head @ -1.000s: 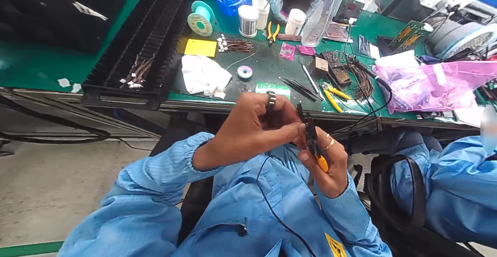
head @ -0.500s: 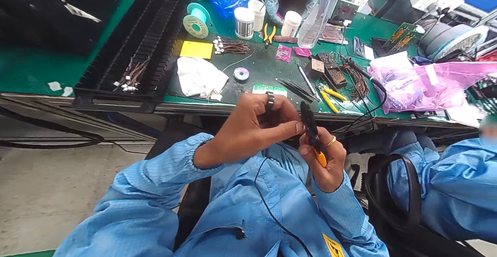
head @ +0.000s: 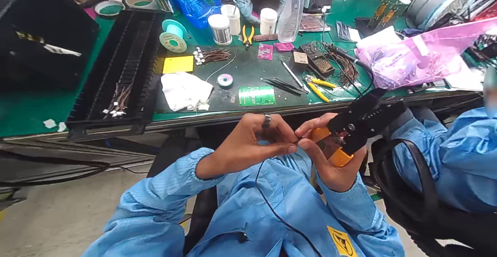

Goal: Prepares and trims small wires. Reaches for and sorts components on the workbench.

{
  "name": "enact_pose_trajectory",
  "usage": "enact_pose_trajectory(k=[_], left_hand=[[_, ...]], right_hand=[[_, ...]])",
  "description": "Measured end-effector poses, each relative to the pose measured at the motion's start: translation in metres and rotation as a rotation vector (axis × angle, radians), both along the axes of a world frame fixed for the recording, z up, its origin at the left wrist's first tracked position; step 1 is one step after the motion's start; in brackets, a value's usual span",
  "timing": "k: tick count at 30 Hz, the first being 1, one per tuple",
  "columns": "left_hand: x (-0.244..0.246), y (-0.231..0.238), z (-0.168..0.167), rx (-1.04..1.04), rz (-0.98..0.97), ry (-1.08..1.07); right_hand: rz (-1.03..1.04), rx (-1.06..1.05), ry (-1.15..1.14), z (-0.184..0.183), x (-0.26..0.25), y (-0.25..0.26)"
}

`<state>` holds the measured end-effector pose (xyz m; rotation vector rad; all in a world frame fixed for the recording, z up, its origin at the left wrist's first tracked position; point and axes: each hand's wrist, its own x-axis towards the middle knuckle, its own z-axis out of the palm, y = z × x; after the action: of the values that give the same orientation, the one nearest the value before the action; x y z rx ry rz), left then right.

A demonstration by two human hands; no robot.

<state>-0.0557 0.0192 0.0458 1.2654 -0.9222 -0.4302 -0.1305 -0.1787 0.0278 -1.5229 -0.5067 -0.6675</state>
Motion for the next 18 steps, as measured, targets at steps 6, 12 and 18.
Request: enact_pose_trajectory(k=[6, 12, 18], left_hand=[[-0.001, -0.006, -0.005, -0.072, -0.013, 0.129], [-0.004, -0.013, -0.011, -0.143, -0.058, 0.214], [-0.009, -0.019, -0.011, -0.103, 0.013, 0.141]], right_hand=[[-0.063, 0.083, -0.02, -0.004, 0.003, 0.003], [-0.129, 0.145, -0.044, -0.007, 0.003, 0.001], [-0.14, 0.106, -0.1, -0.002, 0.005, 0.007]])
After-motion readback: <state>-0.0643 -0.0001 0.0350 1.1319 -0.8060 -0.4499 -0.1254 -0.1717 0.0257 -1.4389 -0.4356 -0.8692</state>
